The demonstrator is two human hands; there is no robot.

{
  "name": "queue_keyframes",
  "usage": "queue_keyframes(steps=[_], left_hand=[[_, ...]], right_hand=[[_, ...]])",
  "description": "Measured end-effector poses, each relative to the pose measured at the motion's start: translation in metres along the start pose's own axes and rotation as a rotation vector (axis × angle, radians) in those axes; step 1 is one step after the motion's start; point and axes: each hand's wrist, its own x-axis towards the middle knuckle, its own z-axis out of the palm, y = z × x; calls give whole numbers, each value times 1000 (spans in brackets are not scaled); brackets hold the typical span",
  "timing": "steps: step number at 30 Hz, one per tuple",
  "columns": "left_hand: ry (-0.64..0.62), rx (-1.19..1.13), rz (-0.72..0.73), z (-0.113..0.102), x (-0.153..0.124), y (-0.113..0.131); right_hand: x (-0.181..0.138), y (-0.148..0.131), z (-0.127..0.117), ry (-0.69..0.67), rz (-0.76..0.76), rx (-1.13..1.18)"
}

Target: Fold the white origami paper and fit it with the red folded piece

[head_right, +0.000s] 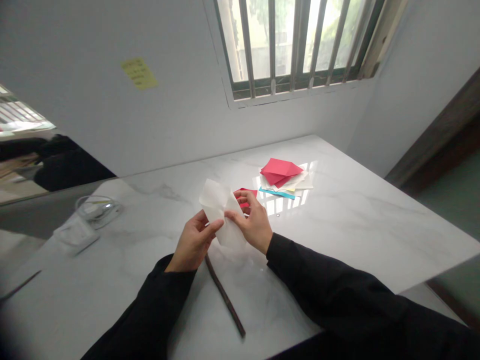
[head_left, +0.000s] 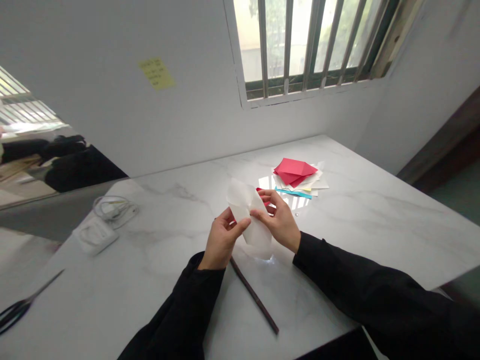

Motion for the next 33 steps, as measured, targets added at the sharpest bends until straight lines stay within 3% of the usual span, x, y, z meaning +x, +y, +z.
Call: queue_keyframes(steps=[10, 21, 33], left_hand=[[39, -111, -37, 3, -2, 2], [125, 83, 44, -1, -1, -5], [205, 97, 39, 0, 1, -5]], right_hand=[[1, 0, -1, -95, 32, 21], [-1, -1, 0, -139, 24, 73], [-3, -3, 0, -177, 39, 4]])
